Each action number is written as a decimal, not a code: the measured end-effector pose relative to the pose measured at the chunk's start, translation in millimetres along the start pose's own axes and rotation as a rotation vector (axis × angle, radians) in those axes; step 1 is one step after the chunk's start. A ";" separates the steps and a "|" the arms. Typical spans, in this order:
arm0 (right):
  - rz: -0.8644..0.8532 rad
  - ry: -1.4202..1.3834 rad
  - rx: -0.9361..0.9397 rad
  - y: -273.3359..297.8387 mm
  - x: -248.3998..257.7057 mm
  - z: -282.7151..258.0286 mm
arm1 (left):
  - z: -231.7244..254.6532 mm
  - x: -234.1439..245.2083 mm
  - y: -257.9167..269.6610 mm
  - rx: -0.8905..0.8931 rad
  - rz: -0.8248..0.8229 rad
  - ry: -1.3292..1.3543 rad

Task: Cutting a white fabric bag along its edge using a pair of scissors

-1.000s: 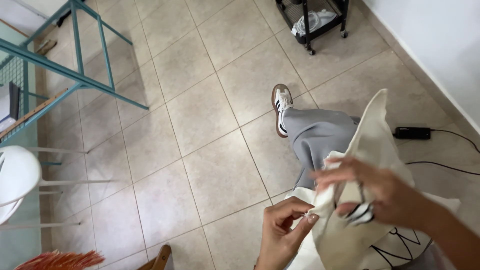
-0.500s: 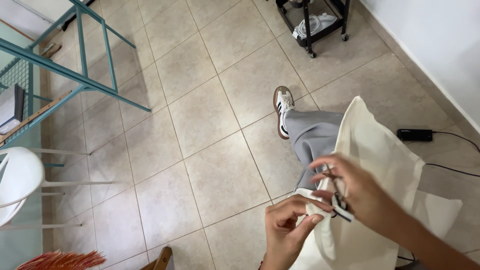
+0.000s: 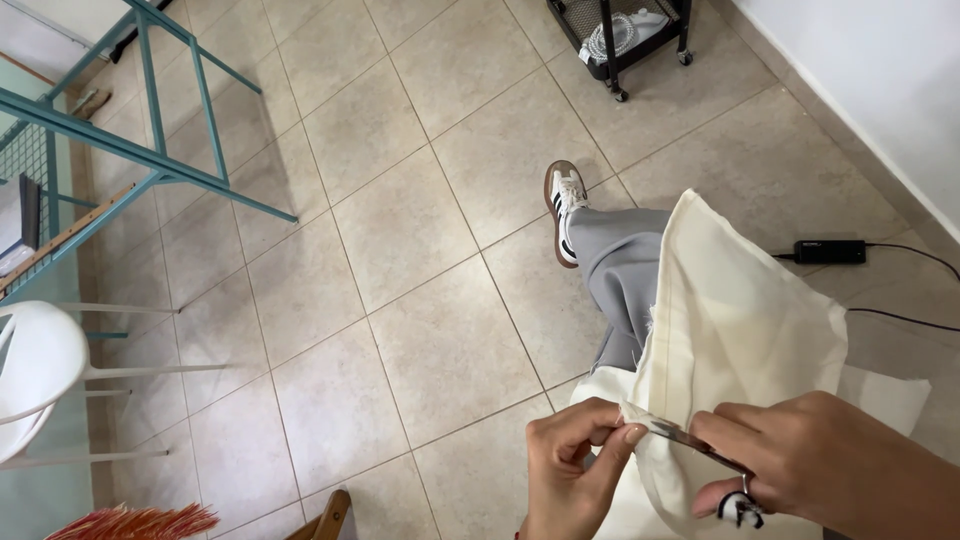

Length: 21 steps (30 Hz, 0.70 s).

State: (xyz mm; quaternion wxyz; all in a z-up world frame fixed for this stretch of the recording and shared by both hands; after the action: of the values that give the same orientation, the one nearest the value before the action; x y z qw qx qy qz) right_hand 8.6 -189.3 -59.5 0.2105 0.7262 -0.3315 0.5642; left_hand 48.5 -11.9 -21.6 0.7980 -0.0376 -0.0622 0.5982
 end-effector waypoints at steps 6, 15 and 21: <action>-0.043 0.189 0.066 6.2 -19.1 -1.5 | 9.6 -2.7 1.6 -0.035 -0.022 -0.070; -0.110 -0.056 -0.099 8.3 -15.7 7.3 | 17.2 -5.0 2.4 -0.081 -0.022 -0.111; -0.160 -0.090 -0.112 2.9 -7.7 3.3 | 29.8 -15.2 4.3 -0.220 -0.066 -0.178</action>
State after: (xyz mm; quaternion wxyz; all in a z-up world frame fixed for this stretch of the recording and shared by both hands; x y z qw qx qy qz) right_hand 7.6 -191.6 -68.0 0.2802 0.7622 -0.3126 0.4928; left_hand 35.9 -25.7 6.4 0.7997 -0.0694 -0.1992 0.5621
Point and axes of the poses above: each hand's wrist, its own y-axis away from the middle knuckle, its own x-axis out of the back of the hand, z = x × y, the point moved 7 cm from there along -y, towards the middle knuckle, and after that the axes turned 3 degrees about -x, right-handed, at the moved point
